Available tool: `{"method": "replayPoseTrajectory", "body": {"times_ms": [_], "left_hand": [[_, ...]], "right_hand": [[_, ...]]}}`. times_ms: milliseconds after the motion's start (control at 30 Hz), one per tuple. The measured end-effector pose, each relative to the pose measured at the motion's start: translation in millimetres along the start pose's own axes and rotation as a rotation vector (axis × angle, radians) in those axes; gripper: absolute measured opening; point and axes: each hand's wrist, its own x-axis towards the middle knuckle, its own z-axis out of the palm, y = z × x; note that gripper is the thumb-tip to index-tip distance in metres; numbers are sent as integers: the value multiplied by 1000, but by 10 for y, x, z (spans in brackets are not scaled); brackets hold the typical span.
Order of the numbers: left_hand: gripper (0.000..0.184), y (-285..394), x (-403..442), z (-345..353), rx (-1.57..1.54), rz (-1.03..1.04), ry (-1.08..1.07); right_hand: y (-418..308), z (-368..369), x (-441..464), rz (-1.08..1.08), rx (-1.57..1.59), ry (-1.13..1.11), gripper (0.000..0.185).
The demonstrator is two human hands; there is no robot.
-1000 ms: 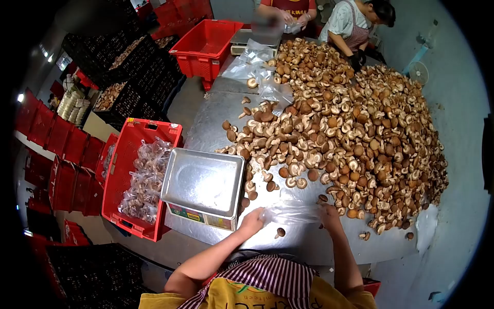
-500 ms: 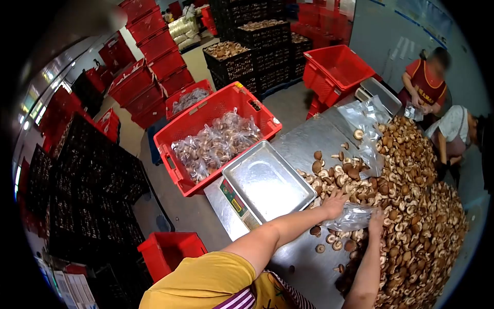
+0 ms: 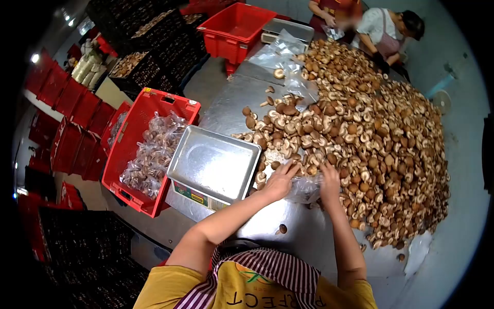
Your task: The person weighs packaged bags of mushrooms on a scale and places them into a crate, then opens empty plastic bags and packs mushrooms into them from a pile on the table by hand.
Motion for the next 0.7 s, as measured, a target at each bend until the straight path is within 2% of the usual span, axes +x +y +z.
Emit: {"method": "replayPoseTrajectory", "body": {"times_ms": [67,100,167,200,267,300,367,400,433,467,500,567,600,667,700], "left_hand": [[58,265,-253,-352,-37,49,101],[56,369,-381,-516,-112,71,128],[47,420,-722,-598,-66,123,251],[45,409,-903,-598,-85,65,222],[41,399,-1241,-550,-137,-70,176],[38,395,-1388,-500,-172,-146,157],[31,300,-1620,-340,-286,-246,206],[28,178,-1741,-201,-407,-371,205],[25,20,-1856,-32,-527,-499,200],[19,26,-1853,-38,-845,-599,217],[12,35,-1889,-60,-950,-699,199],[6,42,-1900,-104,-1352,-904,105],[6,81,-1855,-154,-1349,-902,91],[8,109,-1839,-234,-1603,-1039,18],[8,90,-1865,-221,-1597,-1043,17]], "right_hand": [[-176,-433,-126,111,158,68,37],[-255,-629,-246,143,183,130,33],[-373,-974,-552,293,290,160,25],[-363,-996,-757,302,287,162,25],[-363,-1011,-1214,548,752,164,19],[-409,-1000,-1437,555,750,171,19],[-542,-968,-1791,685,1163,5,17],[-613,-978,-1861,691,1161,17,17],[-695,-1006,-1925,796,1404,13,19],[-744,-1028,-1996,896,1650,12,21],[-716,-1012,-2087,904,1649,30,21],[-608,-955,-2259,1003,1575,-44,25],[-603,-956,-2283,1006,1575,-30,25],[-623,-935,-2273,1023,1429,-117,28],[-638,-921,-2267,1027,1434,-116,28]]}}
